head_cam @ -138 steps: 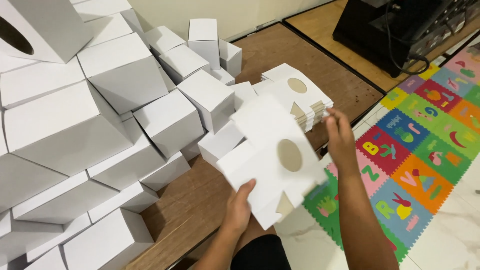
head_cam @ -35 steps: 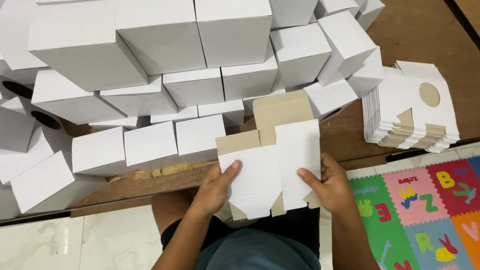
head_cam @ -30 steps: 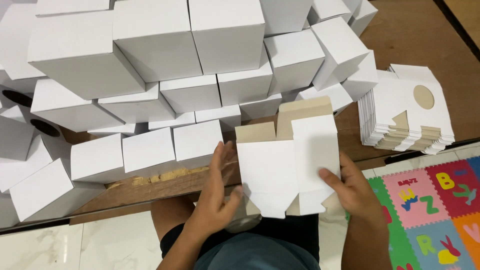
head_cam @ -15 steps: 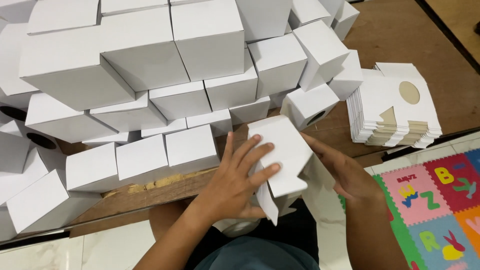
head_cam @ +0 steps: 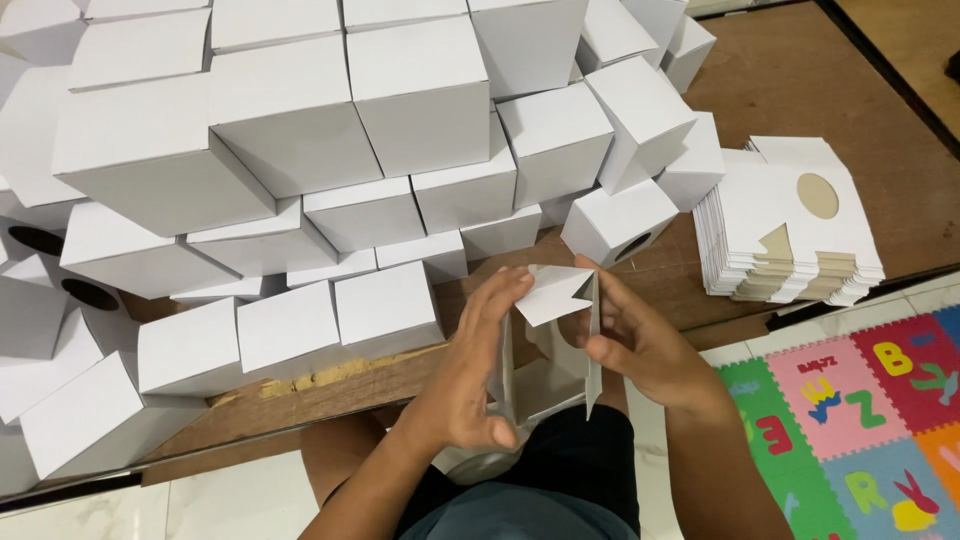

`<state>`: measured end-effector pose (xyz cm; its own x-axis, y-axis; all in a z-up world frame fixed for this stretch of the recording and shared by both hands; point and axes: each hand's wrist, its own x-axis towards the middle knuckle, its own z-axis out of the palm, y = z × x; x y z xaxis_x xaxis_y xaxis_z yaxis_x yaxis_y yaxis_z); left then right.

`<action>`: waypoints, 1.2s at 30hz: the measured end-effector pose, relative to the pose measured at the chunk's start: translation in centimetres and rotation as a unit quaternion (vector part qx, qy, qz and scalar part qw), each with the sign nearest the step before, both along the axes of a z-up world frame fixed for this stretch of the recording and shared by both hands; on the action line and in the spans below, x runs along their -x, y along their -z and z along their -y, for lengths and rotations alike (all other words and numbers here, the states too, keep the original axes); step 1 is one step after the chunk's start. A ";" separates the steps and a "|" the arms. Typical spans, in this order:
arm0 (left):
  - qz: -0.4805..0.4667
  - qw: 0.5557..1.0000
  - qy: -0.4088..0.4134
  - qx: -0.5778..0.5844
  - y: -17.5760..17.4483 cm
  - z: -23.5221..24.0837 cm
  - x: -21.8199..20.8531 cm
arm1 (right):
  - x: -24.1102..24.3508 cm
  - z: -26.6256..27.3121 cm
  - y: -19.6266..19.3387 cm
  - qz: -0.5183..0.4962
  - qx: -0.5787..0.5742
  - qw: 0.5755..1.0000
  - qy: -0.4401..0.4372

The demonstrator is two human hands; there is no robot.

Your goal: The person sits on the floor and assembles small white cardboard boxes by hand. They pick up flat, pre-cut cardboard pieces from a stack, fold them into cube shapes, and place the finished boxes onto a growing pile on a wooden table.

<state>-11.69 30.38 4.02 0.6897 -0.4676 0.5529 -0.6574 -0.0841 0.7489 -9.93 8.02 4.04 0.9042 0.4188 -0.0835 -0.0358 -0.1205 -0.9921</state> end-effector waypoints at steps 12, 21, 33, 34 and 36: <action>-0.164 0.980 -0.109 -0.028 -2.4 0.0 -1.6 | 0.3 -1.1 0.6 0.075 0.052 0.996 -0.006; -0.116 0.992 -0.044 -0.035 -6.0 -0.4 -0.8 | 1.1 -1.7 -0.3 0.083 0.067 0.994 0.026; -0.129 0.984 -0.062 -0.104 -4.7 -0.5 -1.2 | 1.0 -2.9 -0.2 0.082 0.096 0.988 0.085; -0.129 0.984 -0.061 -0.103 -4.8 -0.7 -1.4 | 1.0 -3.2 -0.6 0.082 0.096 0.988 0.086; -0.126 0.986 -0.056 -0.088 -4.7 -1.0 -1.8 | 1.2 -3.6 -1.4 0.084 0.109 0.988 0.070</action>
<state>-9.92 31.38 8.73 0.8480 -0.4542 0.2731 -0.4305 -0.2898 0.8548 -11.12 11.61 5.43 0.9608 0.2772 -0.0008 0.0964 -0.3368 -0.9366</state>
